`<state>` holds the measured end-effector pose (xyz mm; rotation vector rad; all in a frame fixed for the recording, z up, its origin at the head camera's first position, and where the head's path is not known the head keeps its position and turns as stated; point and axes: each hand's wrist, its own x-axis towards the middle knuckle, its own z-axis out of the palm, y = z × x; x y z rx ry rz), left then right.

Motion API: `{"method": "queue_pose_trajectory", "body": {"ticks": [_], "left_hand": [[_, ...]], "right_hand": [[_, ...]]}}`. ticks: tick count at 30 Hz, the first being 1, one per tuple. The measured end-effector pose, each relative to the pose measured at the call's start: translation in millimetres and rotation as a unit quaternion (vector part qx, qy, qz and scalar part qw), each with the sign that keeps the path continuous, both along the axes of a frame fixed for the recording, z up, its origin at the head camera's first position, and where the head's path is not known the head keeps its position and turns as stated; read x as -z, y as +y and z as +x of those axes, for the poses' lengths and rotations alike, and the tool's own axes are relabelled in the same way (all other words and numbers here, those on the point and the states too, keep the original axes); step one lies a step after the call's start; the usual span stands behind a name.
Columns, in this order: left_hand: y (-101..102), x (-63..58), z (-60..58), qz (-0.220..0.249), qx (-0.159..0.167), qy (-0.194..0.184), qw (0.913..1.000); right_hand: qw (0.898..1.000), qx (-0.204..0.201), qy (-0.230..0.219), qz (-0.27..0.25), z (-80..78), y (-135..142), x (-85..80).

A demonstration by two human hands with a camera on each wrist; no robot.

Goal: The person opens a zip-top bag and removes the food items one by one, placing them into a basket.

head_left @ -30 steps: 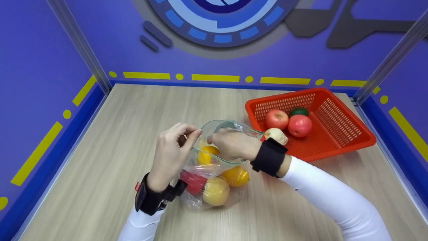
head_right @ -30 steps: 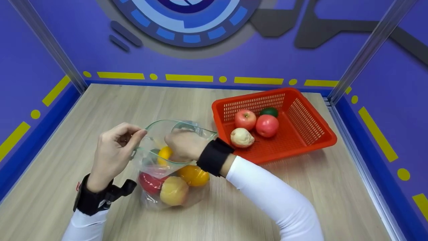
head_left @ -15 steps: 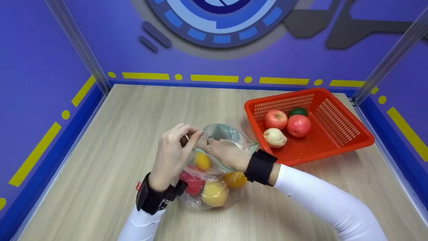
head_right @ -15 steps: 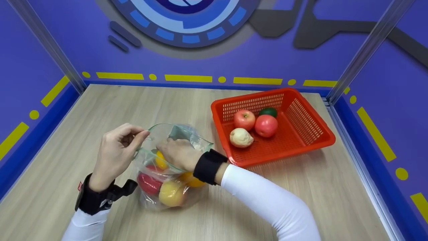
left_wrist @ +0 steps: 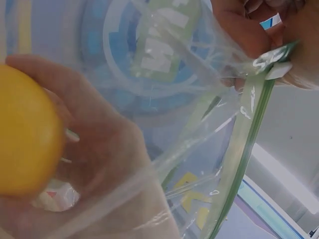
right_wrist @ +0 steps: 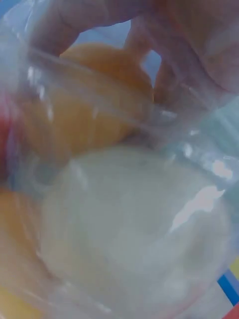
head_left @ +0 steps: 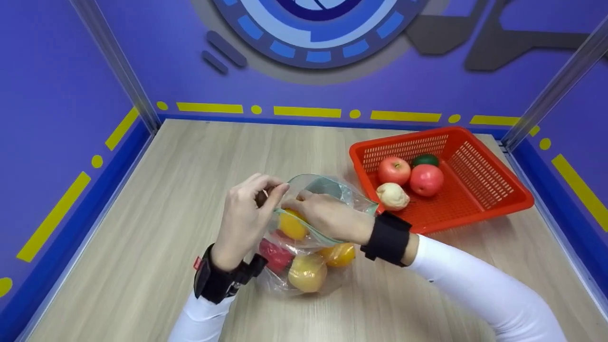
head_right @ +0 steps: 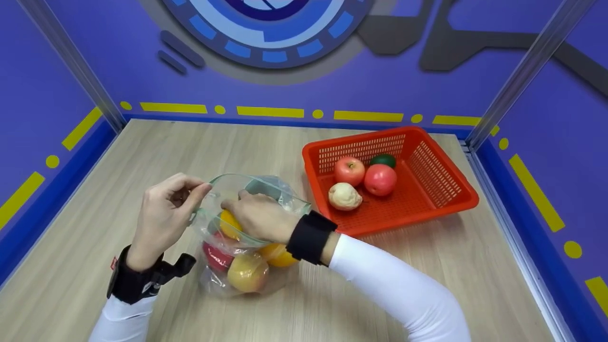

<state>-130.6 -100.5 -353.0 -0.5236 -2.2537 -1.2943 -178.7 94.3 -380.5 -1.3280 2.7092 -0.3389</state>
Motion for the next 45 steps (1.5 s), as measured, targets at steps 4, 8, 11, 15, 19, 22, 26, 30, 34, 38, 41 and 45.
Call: {"method": "queue_pose_trajectory", "body": {"ticks": [4, 8, 11, 15, 19, 22, 26, 30, 34, 38, 41, 45], "left_hand": [[-0.9, -0.9, -0.5, 0.004, -0.002, 0.002, 1.0000], [-1.9, -1.1, -2.0, 0.005, -0.004, 0.007, 1.0000], [-2.4, -0.8, -2.8, 0.005, -0.009, 0.008, 0.9999], [-2.8, -0.8, -2.6, 0.005, -0.015, 0.009, 0.9998], [-2.1, -1.1, -3.2, 0.006, -0.017, 0.014, 0.9997], [-1.3, -0.3, -3.8, 0.004, -0.013, 0.015, 0.9998], [-0.5, -0.1, -3.1, 0.001, -0.007, 0.009, 0.9999], [-1.4, -0.7, -2.0, 0.001, -0.009, 0.003, 1.0000], [-2.4, -1.7, -1.0, 0.005, -0.013, 0.004, 0.9999], [-2.6, -1.6, -0.7, 0.006, -0.015, 0.002, 0.9999], [-2.0, -0.8, -0.8, 0.005, -0.015, 0.003, 0.9999], [-1.2, 0.2, -1.3, 0.005, -0.015, 0.004, 0.9999]], "right_hand": [[1.000, 0.011, 0.002, -0.026, 7.3, 11.5, -13.1], [0.998, 0.035, -0.014, -0.050, 16.7, 26.2, -31.1], [0.997, 0.045, -0.005, -0.067, 25.1, 37.8, -45.6], [0.995, 0.047, 0.009, -0.089, 35.4, 53.9, -62.3], [0.992, 0.049, -0.004, -0.118, 39.1, 76.4, -72.3], [0.988, 0.058, -0.035, -0.140, 37.2, 98.1, -75.0], [0.980, 0.079, -0.064, -0.169, 30.2, 125.5, -78.5], [0.974, 0.115, -0.064, -0.187, 20.6, 149.8, -86.0], [0.964, 0.182, -0.056, -0.183, 6.4, 176.8, -91.3], [0.946, 0.261, -0.056, -0.182, -17.9, 204.5, -85.3], [0.934, 0.313, -0.054, -0.164, -38.1, 226.7, -74.3], [0.923, 0.360, -0.059, -0.121, -63.0, 258.2, -58.2]]}}
